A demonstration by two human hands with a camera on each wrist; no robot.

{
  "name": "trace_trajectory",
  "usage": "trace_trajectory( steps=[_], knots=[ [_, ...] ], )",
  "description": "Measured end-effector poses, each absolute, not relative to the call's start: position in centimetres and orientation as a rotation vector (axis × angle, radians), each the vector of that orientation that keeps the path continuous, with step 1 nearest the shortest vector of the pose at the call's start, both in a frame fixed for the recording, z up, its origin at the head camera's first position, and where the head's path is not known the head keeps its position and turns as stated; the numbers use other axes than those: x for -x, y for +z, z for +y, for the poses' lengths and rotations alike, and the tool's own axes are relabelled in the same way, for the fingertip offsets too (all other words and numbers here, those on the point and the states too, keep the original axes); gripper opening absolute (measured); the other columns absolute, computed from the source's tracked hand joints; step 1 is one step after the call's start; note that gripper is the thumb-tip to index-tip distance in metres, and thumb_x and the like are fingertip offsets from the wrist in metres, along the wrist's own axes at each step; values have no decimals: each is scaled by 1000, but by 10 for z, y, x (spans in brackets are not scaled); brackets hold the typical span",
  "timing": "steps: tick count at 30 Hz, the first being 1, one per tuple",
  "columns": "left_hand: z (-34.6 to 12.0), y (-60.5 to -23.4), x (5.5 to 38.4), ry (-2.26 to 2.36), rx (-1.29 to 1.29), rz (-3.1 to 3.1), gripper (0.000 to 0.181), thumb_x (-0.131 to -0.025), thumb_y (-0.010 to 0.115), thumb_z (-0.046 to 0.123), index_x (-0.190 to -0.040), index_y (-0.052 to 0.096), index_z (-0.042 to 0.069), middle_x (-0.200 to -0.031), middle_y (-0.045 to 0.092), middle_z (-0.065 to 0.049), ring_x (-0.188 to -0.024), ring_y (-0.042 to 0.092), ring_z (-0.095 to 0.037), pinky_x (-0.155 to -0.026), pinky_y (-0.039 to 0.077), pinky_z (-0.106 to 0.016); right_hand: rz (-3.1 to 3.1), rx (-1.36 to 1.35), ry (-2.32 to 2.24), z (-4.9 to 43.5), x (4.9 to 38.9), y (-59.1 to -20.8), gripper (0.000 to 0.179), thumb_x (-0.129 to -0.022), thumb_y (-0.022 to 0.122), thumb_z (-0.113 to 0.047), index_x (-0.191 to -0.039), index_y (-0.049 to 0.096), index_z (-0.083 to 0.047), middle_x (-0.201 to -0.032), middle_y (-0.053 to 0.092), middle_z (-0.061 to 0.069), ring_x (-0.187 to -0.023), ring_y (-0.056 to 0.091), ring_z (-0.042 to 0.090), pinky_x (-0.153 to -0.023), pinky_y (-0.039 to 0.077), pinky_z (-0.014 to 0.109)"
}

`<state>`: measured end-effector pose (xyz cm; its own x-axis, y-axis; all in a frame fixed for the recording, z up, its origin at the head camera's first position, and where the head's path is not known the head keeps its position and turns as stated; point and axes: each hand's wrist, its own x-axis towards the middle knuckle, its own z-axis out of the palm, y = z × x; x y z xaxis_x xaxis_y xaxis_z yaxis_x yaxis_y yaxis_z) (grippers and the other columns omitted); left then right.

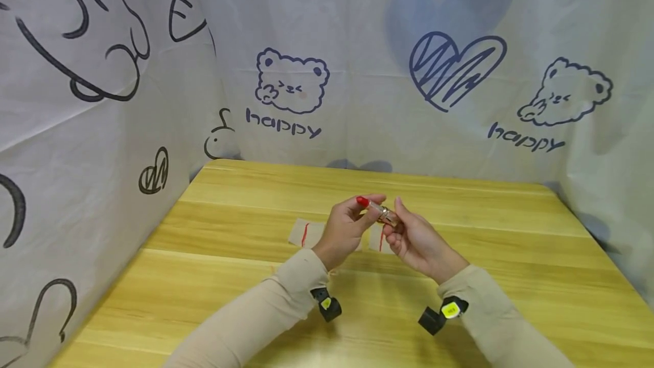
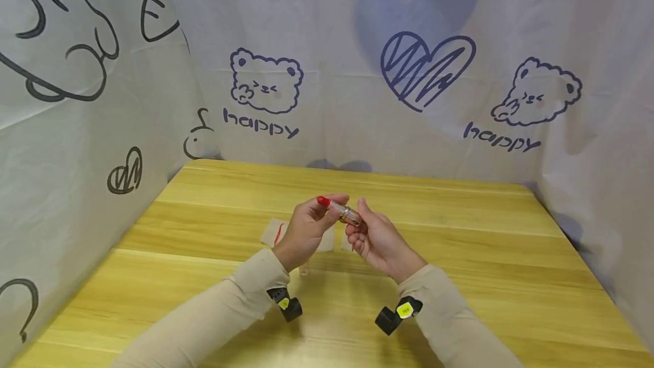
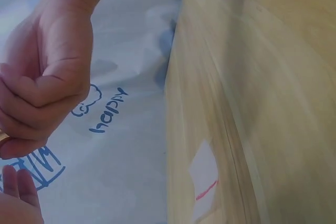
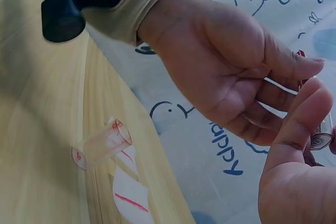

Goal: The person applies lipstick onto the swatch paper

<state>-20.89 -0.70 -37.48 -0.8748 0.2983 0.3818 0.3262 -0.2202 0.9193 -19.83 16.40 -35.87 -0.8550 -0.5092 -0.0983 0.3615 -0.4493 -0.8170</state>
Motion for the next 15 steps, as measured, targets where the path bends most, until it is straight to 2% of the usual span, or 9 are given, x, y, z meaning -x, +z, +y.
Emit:
trace_trajectory(
  steps=[5, 15],
  knots=[
    [-6, -374, 209, -2401, 729, -1848, 64, -84, 63, 39, -124, 57, -11, -124, 59, -25, -118, 56, -29, -101, 44, -34, 1259, 219, -2300, 162, 198, -357, 45, -102, 40, -44, -86, 63, -9, -68, 63, -1, -54, 58, 3, -52, 48, 13],
    [-4, -372, 209, -2492, 618, -1745, 47, -86, 68, 19, -116, 58, -15, -114, 65, -19, -106, 62, -19, -98, 46, -37, 1315, 166, -2340, 158, 197, -356, 38, -101, 48, -38, -86, 65, -8, -72, 63, 2, -59, 59, 6, -56, 50, 13]
  ],
)
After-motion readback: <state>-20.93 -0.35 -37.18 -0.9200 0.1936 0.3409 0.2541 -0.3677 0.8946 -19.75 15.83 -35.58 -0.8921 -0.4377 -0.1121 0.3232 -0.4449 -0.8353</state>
